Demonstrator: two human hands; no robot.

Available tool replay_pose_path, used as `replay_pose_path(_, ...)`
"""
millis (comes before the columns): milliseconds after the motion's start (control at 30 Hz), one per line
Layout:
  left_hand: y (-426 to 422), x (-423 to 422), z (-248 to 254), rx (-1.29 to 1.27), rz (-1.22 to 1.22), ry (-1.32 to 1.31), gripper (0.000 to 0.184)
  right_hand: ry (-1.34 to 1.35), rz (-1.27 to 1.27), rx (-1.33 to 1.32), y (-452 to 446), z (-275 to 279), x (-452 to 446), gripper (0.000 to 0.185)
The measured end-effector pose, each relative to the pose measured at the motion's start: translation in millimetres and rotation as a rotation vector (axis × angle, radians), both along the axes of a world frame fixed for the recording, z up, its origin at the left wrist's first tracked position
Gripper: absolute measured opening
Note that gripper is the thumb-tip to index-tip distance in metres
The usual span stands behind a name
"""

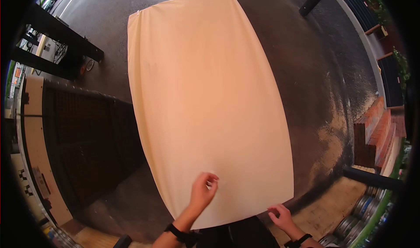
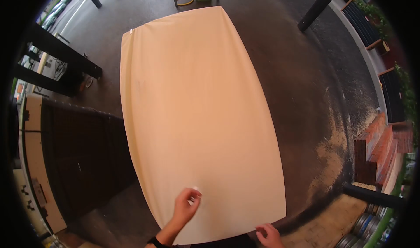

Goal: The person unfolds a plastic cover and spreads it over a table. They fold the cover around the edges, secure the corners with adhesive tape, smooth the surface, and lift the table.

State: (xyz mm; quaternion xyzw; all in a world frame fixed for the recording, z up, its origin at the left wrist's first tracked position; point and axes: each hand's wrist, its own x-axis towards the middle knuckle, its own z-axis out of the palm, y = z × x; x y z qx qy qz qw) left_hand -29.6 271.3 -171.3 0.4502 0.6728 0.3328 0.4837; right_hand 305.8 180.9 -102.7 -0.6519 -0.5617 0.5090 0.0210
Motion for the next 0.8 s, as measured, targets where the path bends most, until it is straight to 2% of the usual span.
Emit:
replay_pose_path(67,-67.2,36.8,5.4,-0.293,-0.050,-0.292,0.007,0.141,0.020,0.177,1.4,16.0,-38.5,0.040)
replay_pose_path(100,-93.0,51.3,16.1,-0.463,-0.077,-0.502,0.004,0.141,0.134,0.262,-5.4,22.0,-51.5,0.044)
replay_pose_path(133,-129.3,68.9,9.6,-0.537,-0.051,-0.708,0.003,0.142,0.255,0.340,-14.9,25.2,-58.6,0.049)
replay_pose_path(200,-175.5,90.3,16.0,-0.599,-0.023,-0.933,0.009,0.242,0.377,0.369,-35.2,18.7,-63.3,0.047)
replay_pose_path(300,-243.5,107.0,-7.1,-0.655,0.018,-0.880,0.010,0.321,0.486,0.408,-73.9,1.0,-50.9,0.044)
replay_pose_path(400,-292.8,118.3,-32.2,-0.770,0.082,-1.068,0.009,0.410,0.550,0.350,-96.6,-21.0,-39.2,0.036)
replay_pose_path(467,-325.7,133.6,-69.4,-0.781,0.026,-1.091,0.008,0.487,0.607,0.313,-112.0,-56.3,-28.9,0.033)
replay_pose_path(533,-315.0,132.9,-73.4,-0.652,-0.075,-1.010,0.018,0.530,0.660,0.370,-122.1,-89.3,-22.0,0.030)
replay_pose_path(600,-307.9,145.1,-98.8,-0.680,-0.090,-1.025,0.013,0.559,0.735,0.432,-134.2,-130.4,-6.7,0.031)
replay_pose_path(633,-310.9,153.2,-112.6,-0.698,-0.091,-1.035,0.011,0.545,0.724,0.501,-141.0,-147.8,1.3,0.028)
replay_pose_path(733,-309.6,169.3,-157.3,-0.582,-0.184,-1.190,0.010,0.604,0.474,0.612,-167.9,-208.9,32.4,0.024)
replay_pose_path(800,-314.0,180.1,-186.8,-0.528,-0.183,-1.115,0.012,0.612,0.328,0.627,-180.1,-239.2,48.2,0.015)
